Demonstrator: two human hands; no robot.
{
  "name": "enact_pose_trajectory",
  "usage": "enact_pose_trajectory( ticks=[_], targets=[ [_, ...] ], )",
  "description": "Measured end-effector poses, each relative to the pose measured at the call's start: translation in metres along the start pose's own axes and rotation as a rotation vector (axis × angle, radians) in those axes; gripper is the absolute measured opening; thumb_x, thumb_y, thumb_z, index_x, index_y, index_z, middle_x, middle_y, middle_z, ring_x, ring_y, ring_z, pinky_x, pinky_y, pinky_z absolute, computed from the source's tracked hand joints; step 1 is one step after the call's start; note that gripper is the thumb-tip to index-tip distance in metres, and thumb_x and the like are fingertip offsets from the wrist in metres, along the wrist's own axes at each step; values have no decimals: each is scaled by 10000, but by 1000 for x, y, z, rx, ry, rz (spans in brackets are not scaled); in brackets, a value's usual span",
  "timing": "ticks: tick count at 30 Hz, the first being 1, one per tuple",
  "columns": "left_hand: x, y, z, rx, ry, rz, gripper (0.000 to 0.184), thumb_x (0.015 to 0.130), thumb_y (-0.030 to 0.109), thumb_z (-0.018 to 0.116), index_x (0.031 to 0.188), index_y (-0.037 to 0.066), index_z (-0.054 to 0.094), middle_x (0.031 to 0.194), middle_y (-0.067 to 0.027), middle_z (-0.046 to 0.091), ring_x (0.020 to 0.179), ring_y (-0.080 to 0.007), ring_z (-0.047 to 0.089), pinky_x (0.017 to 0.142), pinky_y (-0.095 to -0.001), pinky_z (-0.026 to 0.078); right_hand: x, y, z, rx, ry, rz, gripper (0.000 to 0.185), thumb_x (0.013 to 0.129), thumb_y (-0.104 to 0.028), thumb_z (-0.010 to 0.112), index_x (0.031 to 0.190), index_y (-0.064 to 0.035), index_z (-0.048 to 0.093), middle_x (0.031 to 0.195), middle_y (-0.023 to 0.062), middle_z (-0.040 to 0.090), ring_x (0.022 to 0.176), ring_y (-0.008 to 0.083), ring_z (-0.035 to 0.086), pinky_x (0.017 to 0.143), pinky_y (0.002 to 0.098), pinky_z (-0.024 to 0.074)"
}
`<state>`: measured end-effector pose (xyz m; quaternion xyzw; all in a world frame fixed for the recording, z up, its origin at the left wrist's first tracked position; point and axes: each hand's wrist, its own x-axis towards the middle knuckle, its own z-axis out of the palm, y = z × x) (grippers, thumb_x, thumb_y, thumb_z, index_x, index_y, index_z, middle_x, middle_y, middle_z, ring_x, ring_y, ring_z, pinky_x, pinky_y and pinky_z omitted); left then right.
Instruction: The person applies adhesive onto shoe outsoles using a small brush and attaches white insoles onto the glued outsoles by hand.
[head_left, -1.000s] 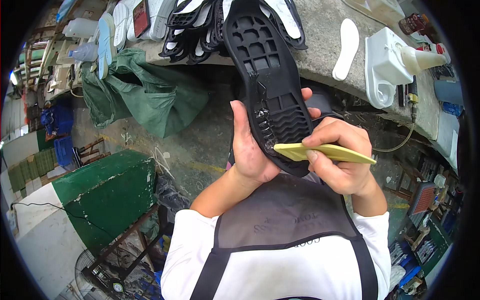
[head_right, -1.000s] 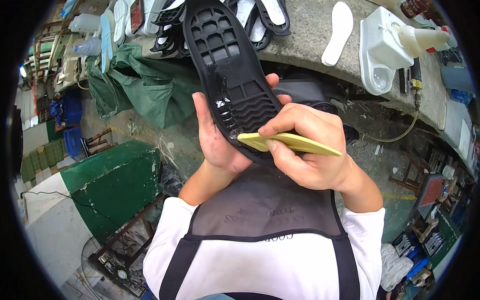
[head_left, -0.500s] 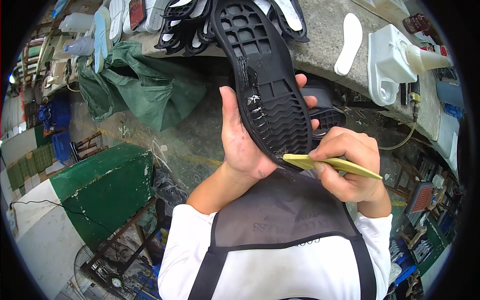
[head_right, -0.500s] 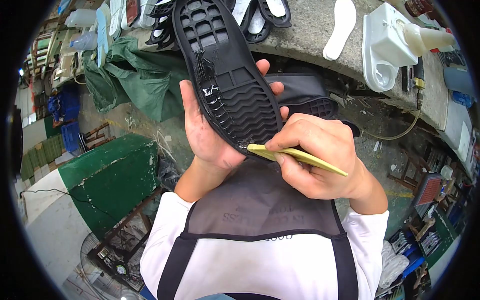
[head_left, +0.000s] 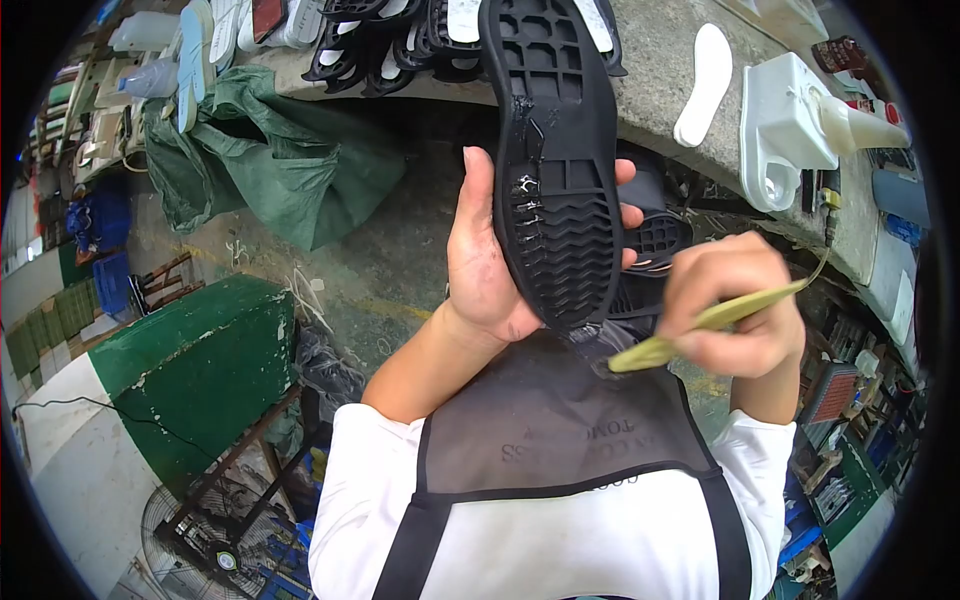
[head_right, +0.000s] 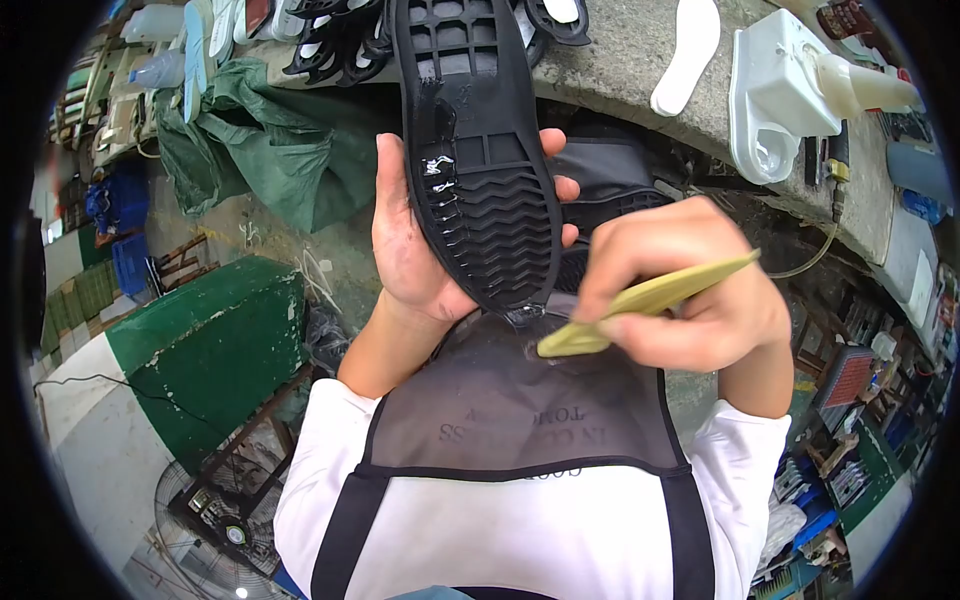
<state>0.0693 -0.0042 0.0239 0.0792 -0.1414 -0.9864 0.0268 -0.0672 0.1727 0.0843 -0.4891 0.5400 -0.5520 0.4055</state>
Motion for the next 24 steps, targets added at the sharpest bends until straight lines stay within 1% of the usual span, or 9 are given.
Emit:
enact_pose_trajectory(
  ticks=[2,3,4,7,10,13,15,18,24],
  targets=[
    [1,2,-2,2,-16,-16,883,941,718,201,1468,21,330,1419,-275,413,1188,-404,547,916,-565,528,-1,-1,-3,138,166,-23,147,630,-43,677,768,8,670,709,107,682,612,167,623,533,267,471],
    [2,3,-1,-25,-26,-25,888,941,719,196,1451,9,353,1394,-266,443,1163,-379,573,900,-535,547,3,-4,-5,101,188,-33,151,637,-5,675,787,11,681,706,105,680,603,176,618,533,276,470],
    [3,3,-1,-52,-38,-38,893,941,719,191,1434,-2,375,1368,-258,472,1137,-354,598,884,-505,567,7,-3,-7,-1,141,-98,160,637,14,681,797,10,684,711,107,675,603,192,617,539,286,472],
    [7,4,-9,-123,-166,-86,905,939,723,165,1473,8,319,1422,-298,417,1203,-432,546,965,-536,510,24,-3,-3,-181,-30,-203,180,649,27,695,825,-11,682,754,101,656,634,246,615,575,319,483],
    [8,8,0,11,-59,-137,913,932,736,177,1424,-3,392,1301,-252,548,1140,-322,611,928,-455,554,39,-5,0,-256,-250,-207,207,666,5,693,863,-56,676,793,71,631,691,283,626,612,347,491],
    [10,6,-2,-184,-85,-166,902,935,733,179,1413,5,413,1254,-242,589,1126,-315,623,949,-432,543,51,-7,2,-255,-441,-157,214,675,-13,673,881,-69,665,799,64,622,745,299,643,628,384,499],
    [10,6,-5,-197,-76,-201,889,940,727,189,1391,5,447,1256,-207,600,1099,-279,640,947,-398,539,59,-6,4,-223,-517,-153,199,677,-17,668,873,-56,663,801,75,631,757,305,644,636,396,505],
    [8,6,-4,-132,20,-243,862,951,712,208,1358,5,485,1238,-166,622,1077,-244,650,914,-366,549,67,-1,7,-223,-572,-228,237,678,-6,684,910,-51,696,794,64,622,686,272,631,586,351,498],
    [0,5,-5,-152,23,-320,832,959,697,231,1344,11,501,1210,-158,637,1048,-235,659,883,-356,559,76,-9,14,-273,-662,-187,247,641,9,684,880,-56,679,767,56,598,684,277,617,561,366,479]
  ],
)
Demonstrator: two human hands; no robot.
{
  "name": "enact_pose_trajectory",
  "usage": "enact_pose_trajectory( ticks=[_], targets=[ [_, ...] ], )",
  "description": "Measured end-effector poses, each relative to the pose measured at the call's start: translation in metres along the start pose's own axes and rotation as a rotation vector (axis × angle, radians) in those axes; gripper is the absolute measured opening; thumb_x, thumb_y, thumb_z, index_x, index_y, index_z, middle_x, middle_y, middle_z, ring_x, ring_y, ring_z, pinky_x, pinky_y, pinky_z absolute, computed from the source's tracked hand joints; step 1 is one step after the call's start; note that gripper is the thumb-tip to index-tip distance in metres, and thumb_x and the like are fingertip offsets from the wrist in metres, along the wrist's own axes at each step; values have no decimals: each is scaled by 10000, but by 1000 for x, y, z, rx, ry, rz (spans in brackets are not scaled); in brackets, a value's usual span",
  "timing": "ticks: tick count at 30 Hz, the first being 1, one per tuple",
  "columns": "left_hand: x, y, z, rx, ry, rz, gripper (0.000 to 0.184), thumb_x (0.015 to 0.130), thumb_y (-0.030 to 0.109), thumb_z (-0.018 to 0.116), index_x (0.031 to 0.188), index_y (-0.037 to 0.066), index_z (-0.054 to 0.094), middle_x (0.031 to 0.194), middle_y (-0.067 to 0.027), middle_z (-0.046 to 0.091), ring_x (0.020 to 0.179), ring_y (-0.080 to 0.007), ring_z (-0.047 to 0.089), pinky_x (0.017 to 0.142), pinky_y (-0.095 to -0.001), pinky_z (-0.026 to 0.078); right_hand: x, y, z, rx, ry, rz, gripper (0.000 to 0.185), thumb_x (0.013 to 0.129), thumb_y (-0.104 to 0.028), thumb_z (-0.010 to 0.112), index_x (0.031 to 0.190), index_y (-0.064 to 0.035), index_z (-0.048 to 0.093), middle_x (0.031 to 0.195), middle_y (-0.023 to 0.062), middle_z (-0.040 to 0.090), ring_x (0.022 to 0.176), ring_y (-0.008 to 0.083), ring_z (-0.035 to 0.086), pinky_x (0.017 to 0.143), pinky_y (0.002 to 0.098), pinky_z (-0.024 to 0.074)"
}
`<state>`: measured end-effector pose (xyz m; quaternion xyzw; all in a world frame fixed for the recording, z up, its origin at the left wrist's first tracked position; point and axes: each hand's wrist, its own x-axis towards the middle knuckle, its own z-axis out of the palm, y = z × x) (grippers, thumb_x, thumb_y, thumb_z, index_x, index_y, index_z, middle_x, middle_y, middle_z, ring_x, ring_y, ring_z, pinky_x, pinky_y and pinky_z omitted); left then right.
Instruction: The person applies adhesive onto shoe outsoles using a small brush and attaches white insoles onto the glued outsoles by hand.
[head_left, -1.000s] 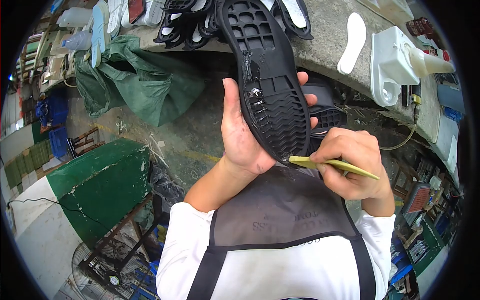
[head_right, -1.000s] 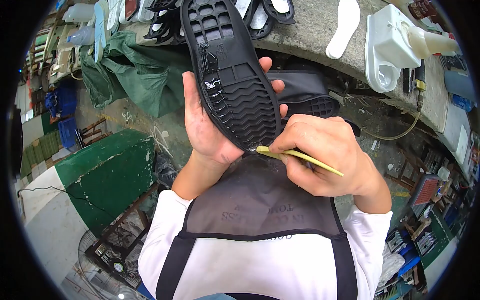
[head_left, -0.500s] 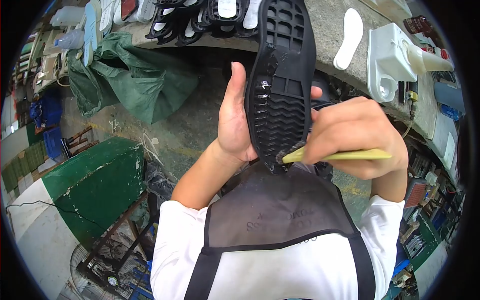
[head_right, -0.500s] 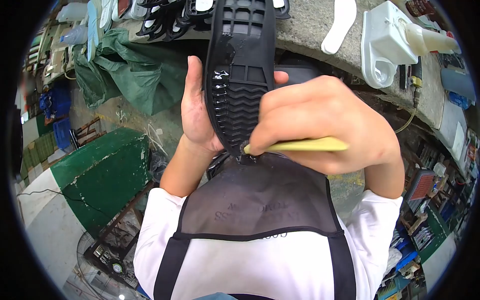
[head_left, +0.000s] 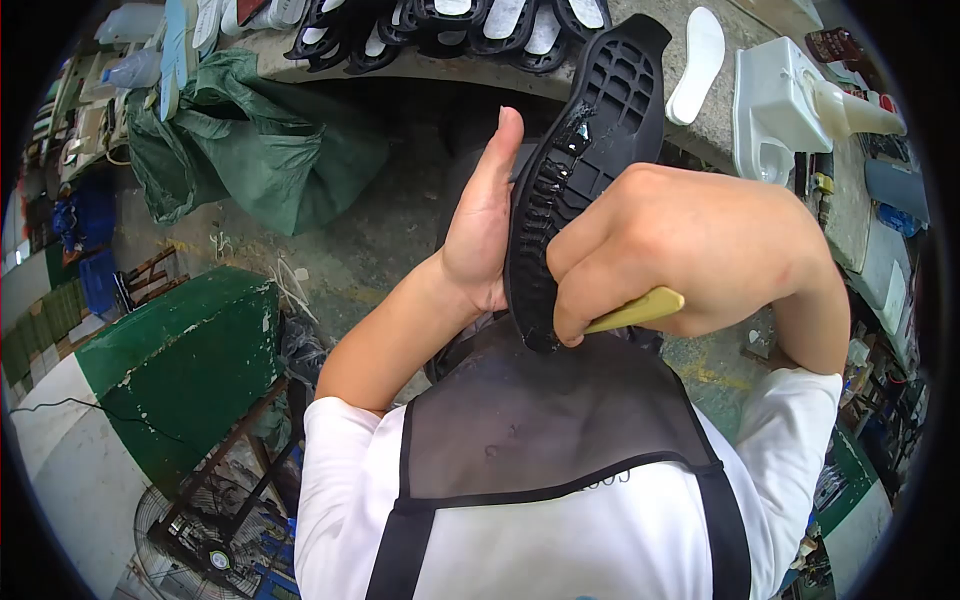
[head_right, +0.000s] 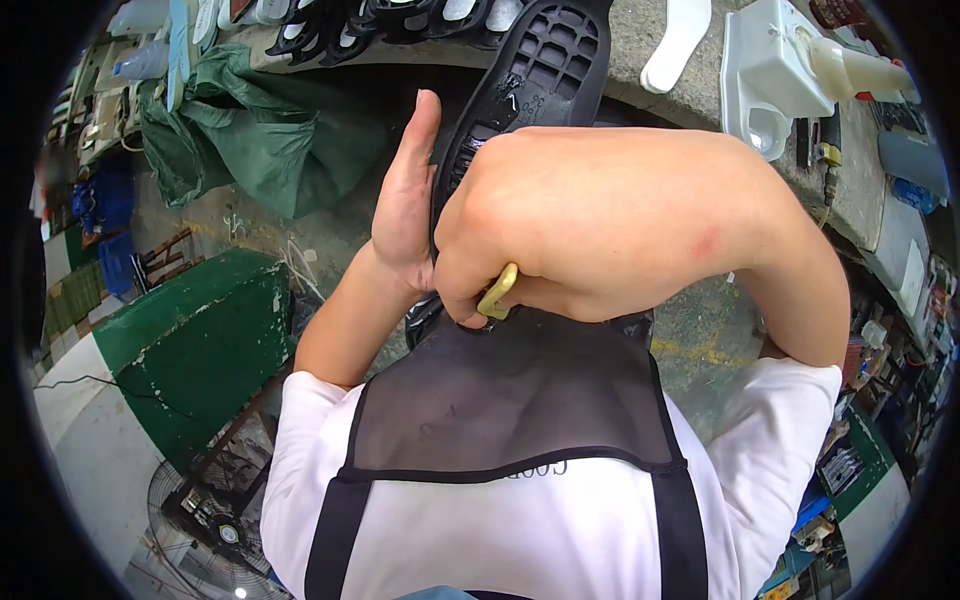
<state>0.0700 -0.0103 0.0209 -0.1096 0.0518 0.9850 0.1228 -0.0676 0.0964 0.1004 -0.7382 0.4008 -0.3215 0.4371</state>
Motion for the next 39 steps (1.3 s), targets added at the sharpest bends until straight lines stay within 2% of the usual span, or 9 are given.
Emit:
enact_pose_trajectory(
  ticks=[10,19,25,29,32,34,36,37,39],
  targets=[
    [-7,-3,7,32,-11,-33,813,958,698,239,1321,29,524,1184,-147,645,1019,-232,668,842,-327,574,-1,-9,-11,-48,-59,72,270,605,21,686,859,-72,678,736,40,580,663,262,614,533,357,461],
    [-12,-6,19,116,144,-90,846,927,735,235,1359,46,468,1107,-227,648,867,-334,707,633,-503,625,-7,-9,-21,-17,-80,156,264,596,39,689,842,-58,690,726,51,592,636,268,612,529,352,460],
    [-12,-8,11,141,71,-118,880,918,750,225,1358,26,462,1109,-255,636,885,-391,693,645,-487,626,-13,-8,-27,-57,-35,174,214,625,26,699,827,-44,692,721,74,593,636,281,610,539,353,459],
    [-13,-9,4,68,67,-151,904,900,772,238,1370,31,456,1160,-260,610,939,-412,674,690,-517,612,-19,-6,-40,-264,43,145,169,647,12,690,809,-37,688,716,88,592,644,290,613,552,347,463],
    [-12,-8,0,-16,25,-156,923,884,792,243,1397,47,429,1195,-253,596,974,-414,662,728,-545,595,-18,-14,-37,-320,266,49,131,639,-39,702,764,-23,669,705,94,578,626,264,614,506,355,455],
    [-13,-6,-3,-74,-6,-75,951,878,803,222,1426,46,399,1224,-240,592,1004,-387,659,735,-538,593,-11,-21,-14,-398,303,9,151,650,-74,696,793,-29,670,702,75,558,588,234,595,490,330,459],
    [-11,-2,6,-66,229,57,964,880,803,213,1435,36,391,1241,-242,590,1088,-350,635,781,-533,585,-5,-26,14,-536,278,78,176,662,-108,689,822,-36,671,700,56,537,550,204,577,474,305,464],
    [-9,0,-2,-244,67,97,1001,866,819,213,1441,14,372,1280,-285,546,1110,-401,611,844,-569,557,-1,-28,24,-599,231,141,188,655,-115,697,822,-34,667,697,50,536,544,198,573,473,297,472],
    [-9,7,-24,-95,-176,78,1048,845,840,216,1457,-2,336,1346,-329,465,1108,-475,584,882,-637,511,-11,-27,33,-388,457,25,173,671,-117,693,819,-33,659,711,54,556,511,170,567,450,275,463]
  ],
)
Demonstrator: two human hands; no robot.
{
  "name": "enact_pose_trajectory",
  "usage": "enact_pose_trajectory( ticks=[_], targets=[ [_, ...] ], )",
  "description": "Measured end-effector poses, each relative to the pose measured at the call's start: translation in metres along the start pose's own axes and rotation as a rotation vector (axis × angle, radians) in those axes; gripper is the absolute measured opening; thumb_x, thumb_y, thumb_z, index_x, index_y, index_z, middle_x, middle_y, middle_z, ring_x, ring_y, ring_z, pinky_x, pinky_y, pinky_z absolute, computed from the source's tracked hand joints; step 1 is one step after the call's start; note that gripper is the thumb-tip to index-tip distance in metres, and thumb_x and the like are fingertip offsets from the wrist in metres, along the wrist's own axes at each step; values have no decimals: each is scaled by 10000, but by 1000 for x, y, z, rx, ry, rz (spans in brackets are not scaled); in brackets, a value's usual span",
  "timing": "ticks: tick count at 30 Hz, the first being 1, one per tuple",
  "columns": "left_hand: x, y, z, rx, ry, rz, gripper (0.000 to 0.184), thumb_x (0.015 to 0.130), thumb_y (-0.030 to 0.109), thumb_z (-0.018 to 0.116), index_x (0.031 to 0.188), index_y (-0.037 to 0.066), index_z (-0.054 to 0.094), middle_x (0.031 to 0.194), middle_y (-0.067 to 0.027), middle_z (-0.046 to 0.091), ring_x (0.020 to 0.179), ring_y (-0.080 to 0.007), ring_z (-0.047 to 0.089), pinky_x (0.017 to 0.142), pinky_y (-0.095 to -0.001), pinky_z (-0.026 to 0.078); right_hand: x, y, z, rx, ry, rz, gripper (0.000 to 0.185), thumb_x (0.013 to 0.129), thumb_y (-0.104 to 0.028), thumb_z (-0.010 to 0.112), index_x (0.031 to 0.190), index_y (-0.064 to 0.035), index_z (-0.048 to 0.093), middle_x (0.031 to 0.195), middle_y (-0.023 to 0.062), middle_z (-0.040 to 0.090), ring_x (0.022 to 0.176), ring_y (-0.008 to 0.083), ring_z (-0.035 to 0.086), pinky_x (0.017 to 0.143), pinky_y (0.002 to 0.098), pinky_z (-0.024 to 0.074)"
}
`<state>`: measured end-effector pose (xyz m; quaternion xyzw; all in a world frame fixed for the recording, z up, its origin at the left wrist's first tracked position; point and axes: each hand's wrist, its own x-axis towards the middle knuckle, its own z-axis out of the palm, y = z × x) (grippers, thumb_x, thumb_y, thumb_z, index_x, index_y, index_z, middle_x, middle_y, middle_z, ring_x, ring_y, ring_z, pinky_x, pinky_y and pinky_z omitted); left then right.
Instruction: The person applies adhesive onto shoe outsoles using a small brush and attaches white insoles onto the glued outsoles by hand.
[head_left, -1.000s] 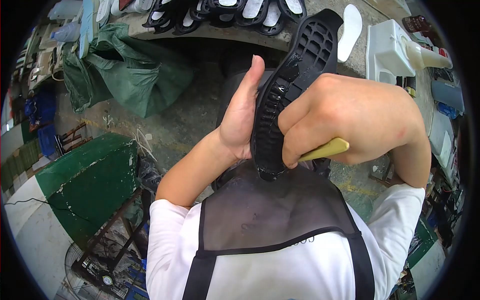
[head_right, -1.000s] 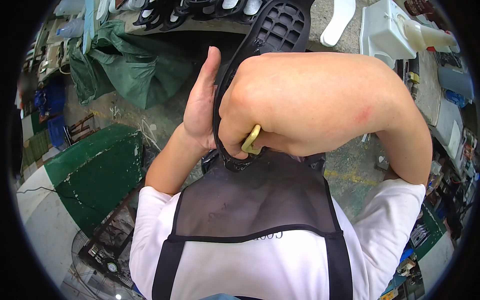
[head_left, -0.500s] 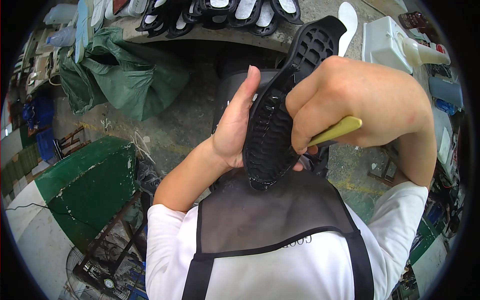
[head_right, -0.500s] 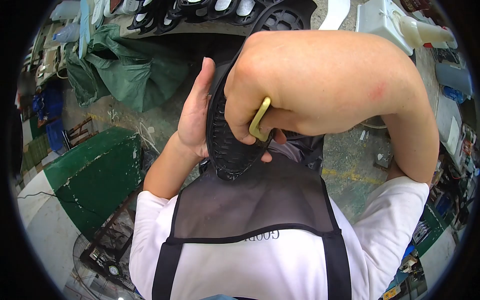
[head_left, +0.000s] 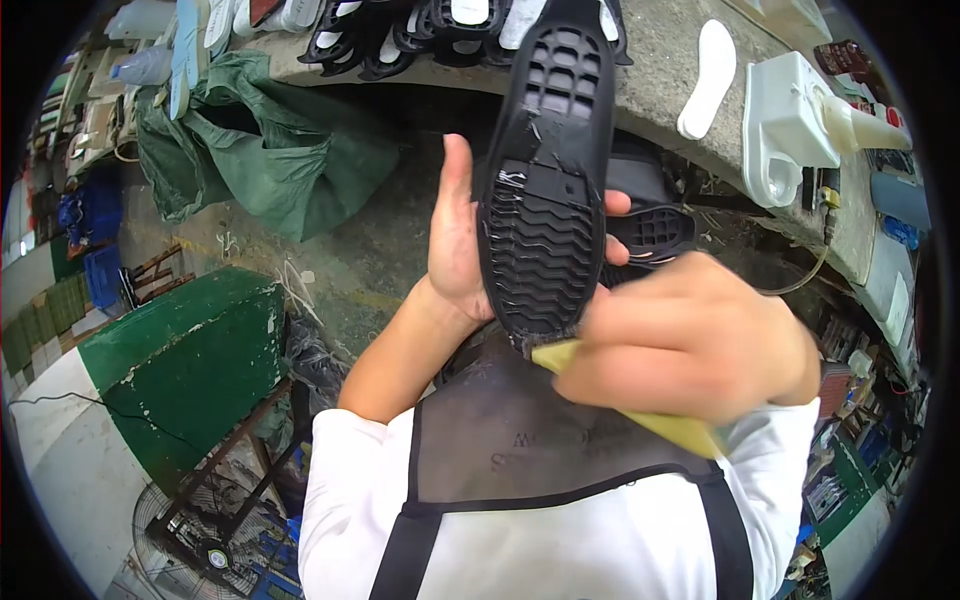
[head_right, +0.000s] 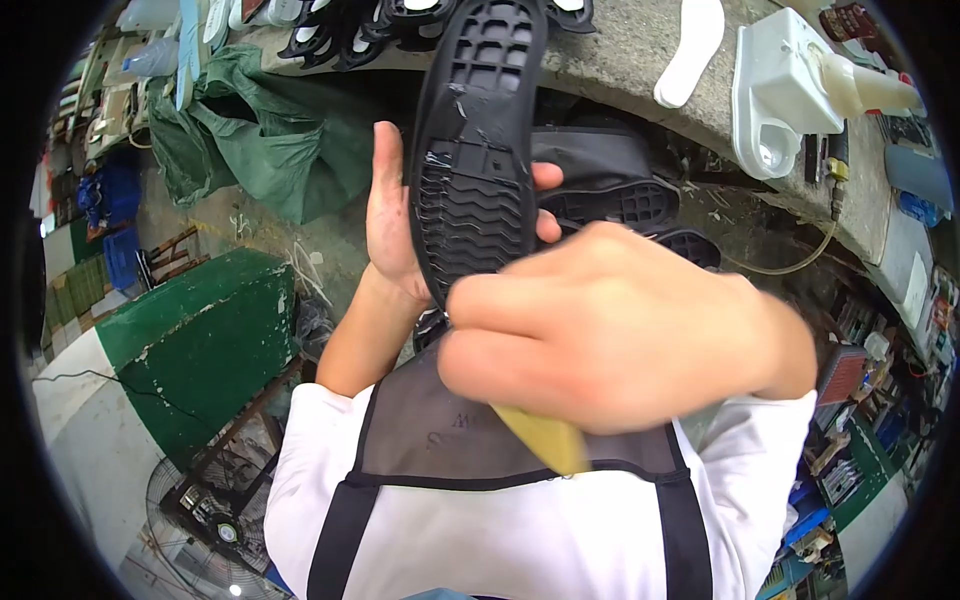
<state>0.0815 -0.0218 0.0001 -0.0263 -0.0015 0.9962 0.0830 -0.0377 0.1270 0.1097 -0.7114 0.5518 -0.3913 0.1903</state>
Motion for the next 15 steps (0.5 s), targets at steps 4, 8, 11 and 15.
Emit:
enact_pose_trajectory(
  ticks=[4,8,11,15],
  targets=[
    [-6,8,-10,18,-150,105,960,864,815,241,1509,105,293,1473,-338,309,1206,-536,486,914,-668,468,-20,-3,-2,278,692,148,169,755,-77,638,911,-23,605,767,91,552,452,104,534,401,195,402],
    [-6,11,-5,63,-187,204,970,849,828,267,1492,105,335,1434,-344,369,1140,-531,537,876,-641,503,-26,-14,10,524,825,413,172,787,-43,603,947,14,571,847,123,553,506,102,560,445,201,444],
    [-4,10,4,139,-154,250,1032,822,859,246,1488,73,319,1381,-346,429,1104,-515,569,852,-606,533,-28,-16,21,647,742,543,155,806,-12,584,954,32,566,863,122,556,531,112,574,471,205,460],
    [-5,8,10,270,-38,317,1106,789,894,214,1474,32,316,1345,-354,454,1063,-486,603,823,-586,553,-25,-6,34,524,529,495,140,768,20,601,908,27,606,781,112,594,584,168,585,557,271,473]
  ],
)
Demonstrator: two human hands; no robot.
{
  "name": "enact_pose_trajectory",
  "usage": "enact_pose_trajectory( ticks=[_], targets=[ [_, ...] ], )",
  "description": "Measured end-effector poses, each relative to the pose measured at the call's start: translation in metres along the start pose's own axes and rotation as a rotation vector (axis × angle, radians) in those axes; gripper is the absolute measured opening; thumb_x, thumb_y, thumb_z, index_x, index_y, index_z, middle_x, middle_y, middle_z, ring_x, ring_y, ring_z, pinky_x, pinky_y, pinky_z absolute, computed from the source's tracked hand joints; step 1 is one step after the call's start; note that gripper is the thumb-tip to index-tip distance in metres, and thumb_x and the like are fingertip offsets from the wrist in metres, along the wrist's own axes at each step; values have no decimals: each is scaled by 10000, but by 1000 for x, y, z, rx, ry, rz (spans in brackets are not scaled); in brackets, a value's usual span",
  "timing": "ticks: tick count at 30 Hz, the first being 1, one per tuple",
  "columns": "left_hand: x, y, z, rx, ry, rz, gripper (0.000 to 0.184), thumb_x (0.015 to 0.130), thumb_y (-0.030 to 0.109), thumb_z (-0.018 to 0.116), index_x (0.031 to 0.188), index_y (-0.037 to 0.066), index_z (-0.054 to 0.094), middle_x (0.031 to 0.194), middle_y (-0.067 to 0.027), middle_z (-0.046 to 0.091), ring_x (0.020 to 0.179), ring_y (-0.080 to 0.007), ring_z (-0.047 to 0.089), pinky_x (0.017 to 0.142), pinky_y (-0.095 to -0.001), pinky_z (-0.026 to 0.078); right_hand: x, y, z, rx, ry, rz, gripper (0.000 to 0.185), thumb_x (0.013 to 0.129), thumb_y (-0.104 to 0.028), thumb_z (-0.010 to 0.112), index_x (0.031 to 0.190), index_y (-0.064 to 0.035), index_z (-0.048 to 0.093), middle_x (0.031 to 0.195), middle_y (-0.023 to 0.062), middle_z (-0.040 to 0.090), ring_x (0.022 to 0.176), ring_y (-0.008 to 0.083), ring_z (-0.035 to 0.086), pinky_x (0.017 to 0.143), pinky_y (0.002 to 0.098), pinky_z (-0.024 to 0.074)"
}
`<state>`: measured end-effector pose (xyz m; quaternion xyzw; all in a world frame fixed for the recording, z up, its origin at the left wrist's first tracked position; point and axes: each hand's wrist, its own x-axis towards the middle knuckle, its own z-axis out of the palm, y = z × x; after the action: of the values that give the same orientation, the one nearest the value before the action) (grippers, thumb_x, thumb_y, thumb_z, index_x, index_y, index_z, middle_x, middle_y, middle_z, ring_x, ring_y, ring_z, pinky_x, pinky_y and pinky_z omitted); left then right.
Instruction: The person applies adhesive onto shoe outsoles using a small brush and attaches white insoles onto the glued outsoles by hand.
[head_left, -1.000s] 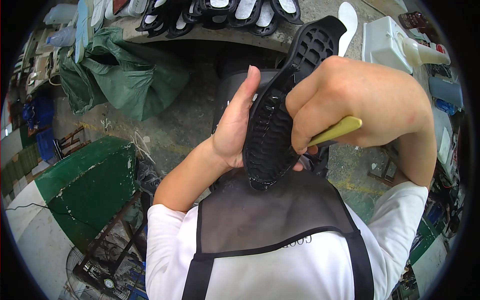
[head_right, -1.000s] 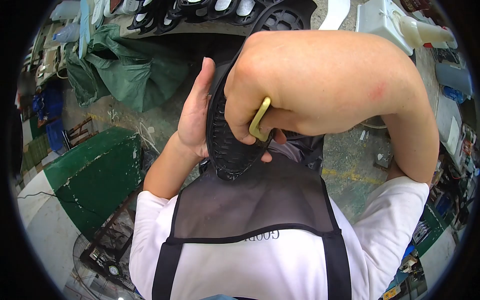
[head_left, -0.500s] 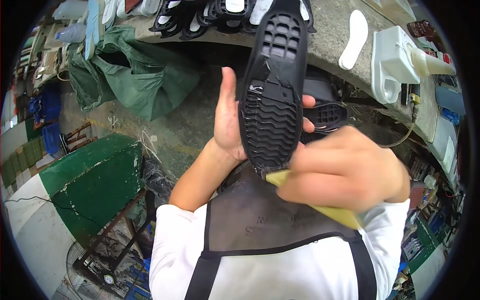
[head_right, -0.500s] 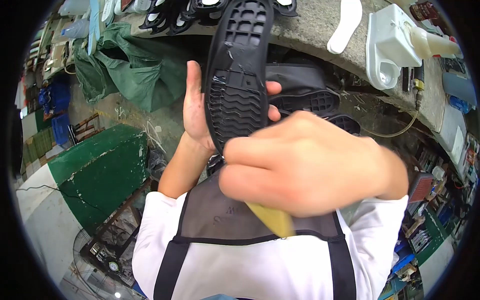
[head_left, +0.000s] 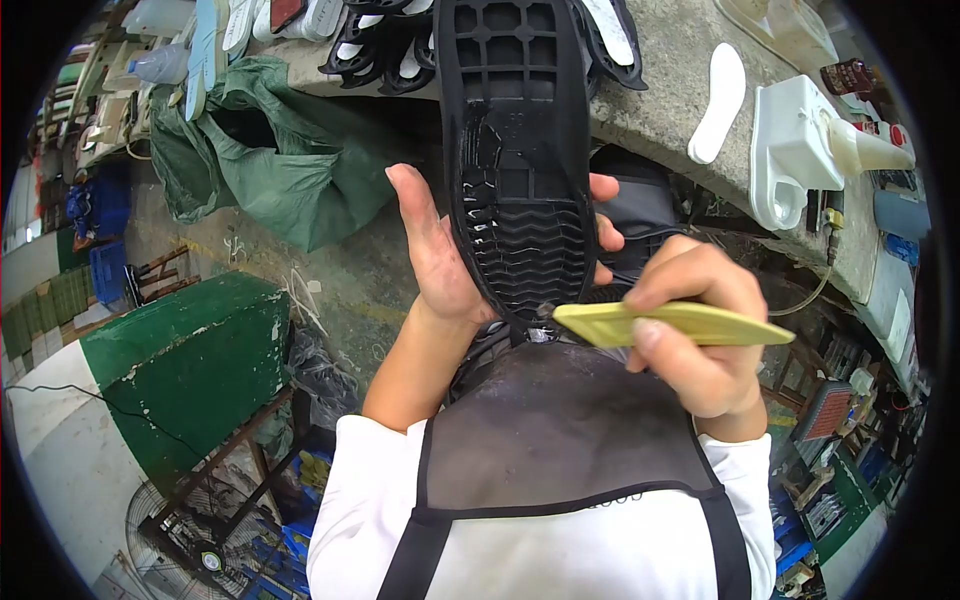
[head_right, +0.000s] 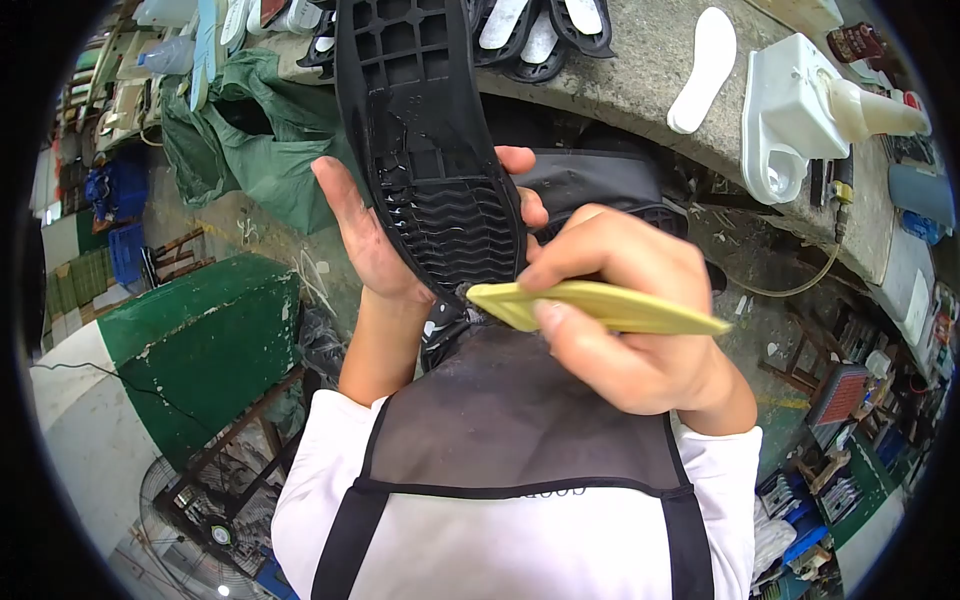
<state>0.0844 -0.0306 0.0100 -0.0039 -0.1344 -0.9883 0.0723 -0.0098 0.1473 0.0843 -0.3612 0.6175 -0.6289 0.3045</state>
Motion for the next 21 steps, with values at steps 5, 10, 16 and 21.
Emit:
enact_pose_trajectory(
  ticks=[5,10,16,21],
  targets=[
    [2,-2,2,142,39,43,1152,772,910,191,1473,2,294,1324,-358,466,1045,-464,619,834,-555,560,7,15,9,-217,-168,-110,143,732,34,611,872,4,621,758,109,611,623,224,599,596,312,486],
    [0,0,6,95,85,37,1163,773,909,172,1459,-20,311,1314,-354,478,1057,-447,614,842,-533,563,13,11,2,-166,-198,-112,129,732,34,610,857,6,621,757,112,612,634,203,617,591,296,487],
    [-5,-7,-4,81,119,-2,1132,806,881,148,1462,-26,314,1342,-340,475,1094,-419,605,914,-524,526,24,22,7,-330,14,-403,246,749,101,640,978,17,611,795,118,598,659,272,597,693,344,526],
    [-22,-5,-20,98,168,-138,1148,787,892,198,1469,-25,301,1354,-317,465,1104,-412,599,873,-538,544,4,7,-25,-218,-150,-280,305,703,45,692,1004,15,649,842,122,656,636,231,627,616,334,523]
  ],
)
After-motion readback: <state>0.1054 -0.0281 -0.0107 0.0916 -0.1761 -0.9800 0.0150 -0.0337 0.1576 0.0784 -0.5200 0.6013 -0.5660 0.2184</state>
